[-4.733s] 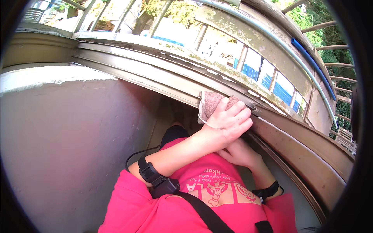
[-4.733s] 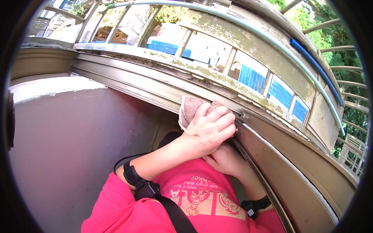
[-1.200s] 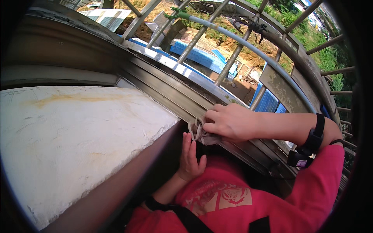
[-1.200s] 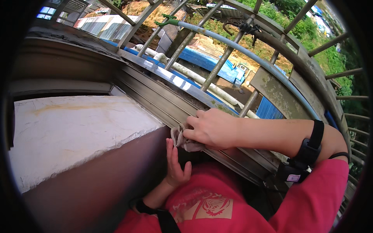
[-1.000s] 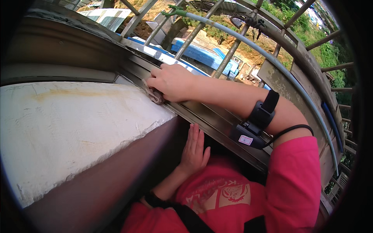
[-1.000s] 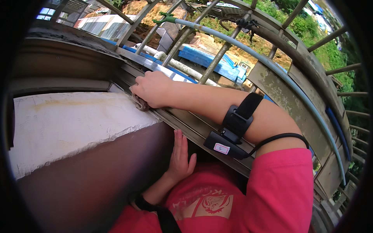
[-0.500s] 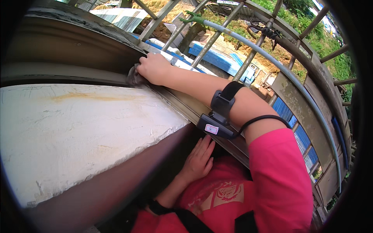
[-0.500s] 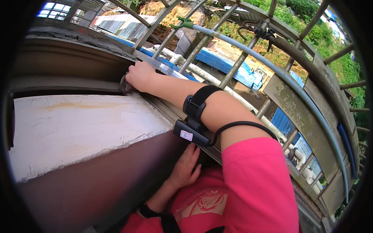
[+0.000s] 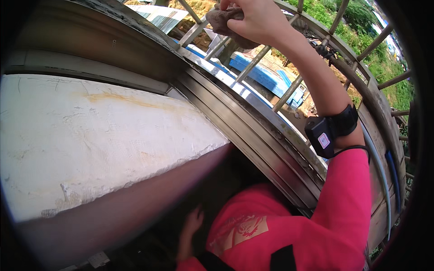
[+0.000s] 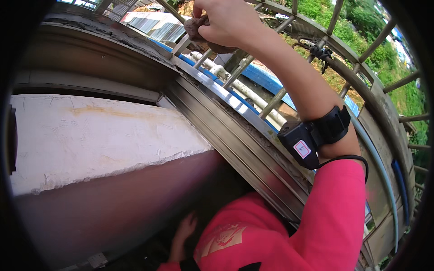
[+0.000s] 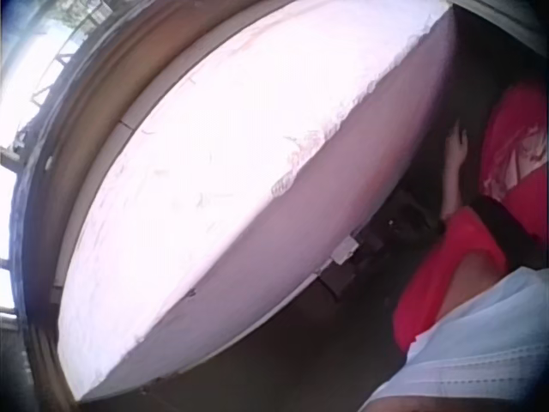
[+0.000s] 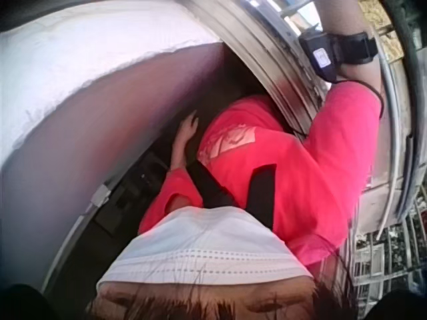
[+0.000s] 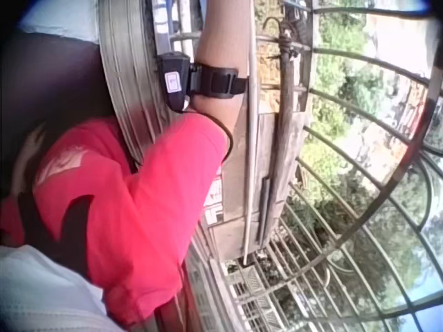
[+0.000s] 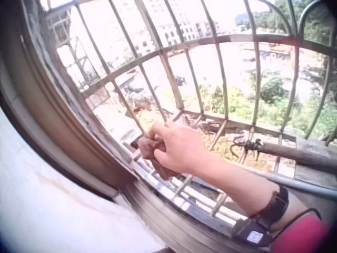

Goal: Cleaning the metal frames and tracks of a sliding window using a cloth.

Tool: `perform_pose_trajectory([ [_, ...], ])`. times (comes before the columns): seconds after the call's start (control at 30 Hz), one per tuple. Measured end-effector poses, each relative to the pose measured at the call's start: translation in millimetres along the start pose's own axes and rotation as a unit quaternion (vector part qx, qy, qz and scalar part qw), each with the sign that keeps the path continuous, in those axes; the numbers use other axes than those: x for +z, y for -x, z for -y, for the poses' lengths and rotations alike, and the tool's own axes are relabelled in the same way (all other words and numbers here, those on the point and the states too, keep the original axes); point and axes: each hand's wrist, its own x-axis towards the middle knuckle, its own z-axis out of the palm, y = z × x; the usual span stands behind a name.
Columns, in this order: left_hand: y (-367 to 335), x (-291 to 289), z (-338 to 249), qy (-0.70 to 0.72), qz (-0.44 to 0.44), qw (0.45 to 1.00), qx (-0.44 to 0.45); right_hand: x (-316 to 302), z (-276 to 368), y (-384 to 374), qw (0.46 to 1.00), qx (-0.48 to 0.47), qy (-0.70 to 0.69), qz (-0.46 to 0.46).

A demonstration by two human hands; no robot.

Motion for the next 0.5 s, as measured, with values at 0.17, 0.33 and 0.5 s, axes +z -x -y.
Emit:
perform_pose_trajectory([
  [0.17,-4.2,-4.0,-17.4,-0.02,-0.005,0.996,0.087,91.6,52.9,27.7,0.965,-0.181,-0.08,-0.174],
  [0.33,-4.2,6.4,-5.2,-0.041,0.02,0.995,0.085,164.4,68.4,31.2,0.949,-0.305,0.075,-0.039],
  [0.5,-1.4,9.6,11.8,0.034,0.032,0.998,0.035,171.5,72.1,37.9,0.929,-0.326,0.113,0.132],
])
